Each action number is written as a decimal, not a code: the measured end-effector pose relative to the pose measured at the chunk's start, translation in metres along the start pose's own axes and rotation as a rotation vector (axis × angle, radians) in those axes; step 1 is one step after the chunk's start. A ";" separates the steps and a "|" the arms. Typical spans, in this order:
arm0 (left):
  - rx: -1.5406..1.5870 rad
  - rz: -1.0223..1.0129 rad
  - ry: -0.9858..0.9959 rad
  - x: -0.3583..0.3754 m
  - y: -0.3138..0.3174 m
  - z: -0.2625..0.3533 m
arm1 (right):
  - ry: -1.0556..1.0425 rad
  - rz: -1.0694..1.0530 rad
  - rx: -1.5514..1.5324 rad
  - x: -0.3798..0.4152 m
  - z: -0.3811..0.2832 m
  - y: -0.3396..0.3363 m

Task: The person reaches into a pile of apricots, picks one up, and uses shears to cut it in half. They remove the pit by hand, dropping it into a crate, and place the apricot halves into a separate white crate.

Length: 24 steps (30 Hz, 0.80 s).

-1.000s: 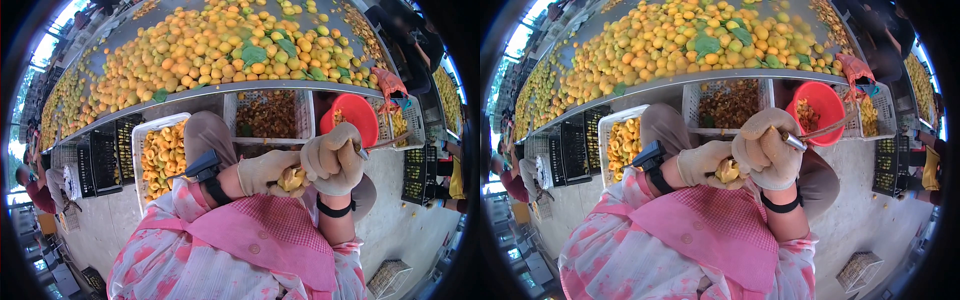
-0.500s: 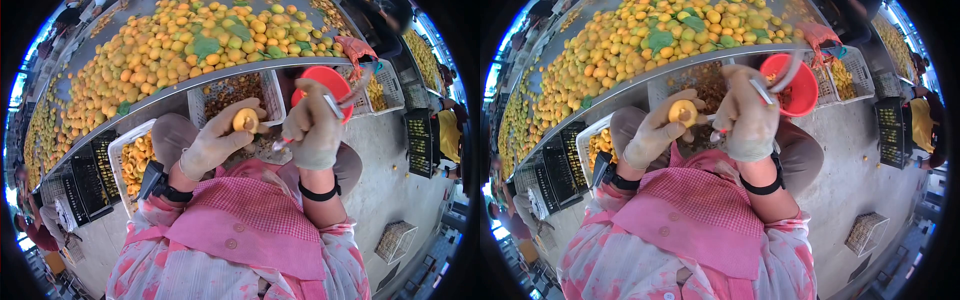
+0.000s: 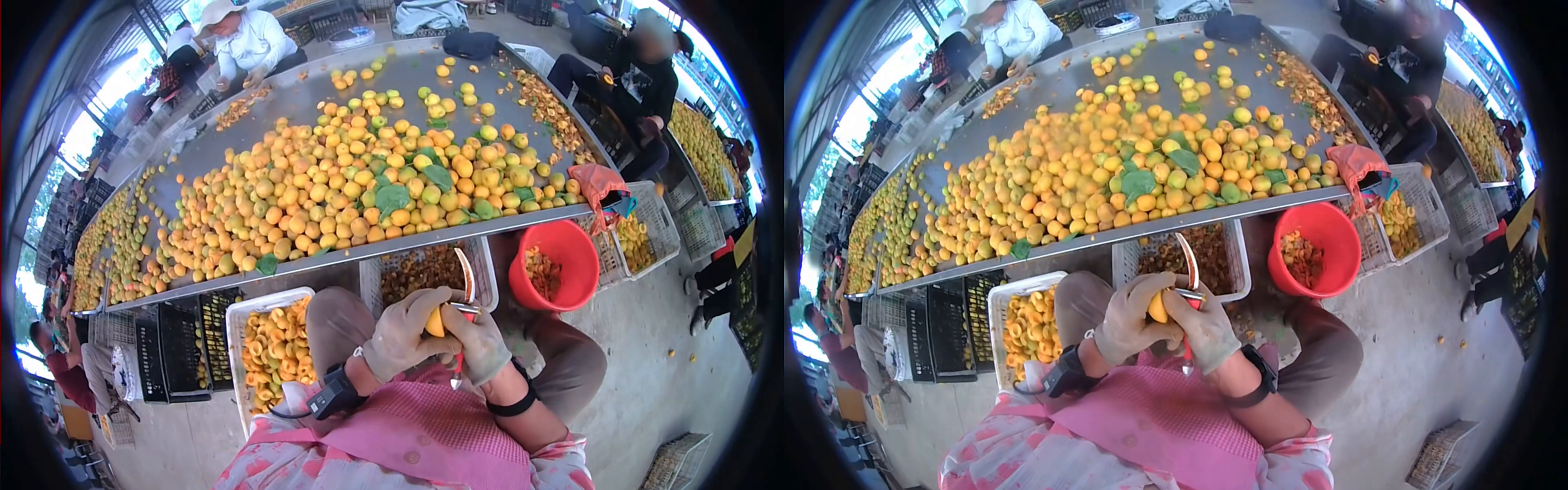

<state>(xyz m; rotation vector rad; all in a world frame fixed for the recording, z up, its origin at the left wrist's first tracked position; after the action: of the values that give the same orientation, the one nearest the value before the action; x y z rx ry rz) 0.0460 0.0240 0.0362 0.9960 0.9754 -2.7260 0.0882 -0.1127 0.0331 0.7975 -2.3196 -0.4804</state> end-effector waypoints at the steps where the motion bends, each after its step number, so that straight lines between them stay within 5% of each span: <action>1: 0.005 0.015 -0.002 0.002 0.001 -0.001 | 0.046 -0.025 -0.046 0.002 -0.001 0.001; 15: 0.110 0.034 -0.092 0.030 0.021 0.001 | 0.111 -0.013 0.133 -0.001 0.018 -0.010; 17: 0.335 0.120 -0.359 0.040 0.027 -0.007 | 0.080 -0.024 0.100 -0.005 0.028 -0.015; 20: 0.489 0.137 -0.507 0.037 0.030 -0.005 | 0.051 -0.057 0.040 -0.010 0.031 -0.018; 24: 0.270 0.124 -0.351 0.027 0.029 -0.005 | 0.112 -0.003 -0.023 -0.011 0.034 -0.019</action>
<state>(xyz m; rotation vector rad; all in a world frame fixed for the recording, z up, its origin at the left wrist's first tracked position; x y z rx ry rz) 0.0354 0.0071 0.0011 0.5502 0.4827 -2.8372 0.0805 -0.1150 -0.0062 0.7963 -2.2059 -0.4515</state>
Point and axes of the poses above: each hand's wrist, its own x-axis away from the middle knuckle, its own y-axis out of the palm, z = x × y, the point moved 3 cm from there along -x, towards the middle knuckle, and after that the axes turned 7 degrees about y, right-handed, at the moved point
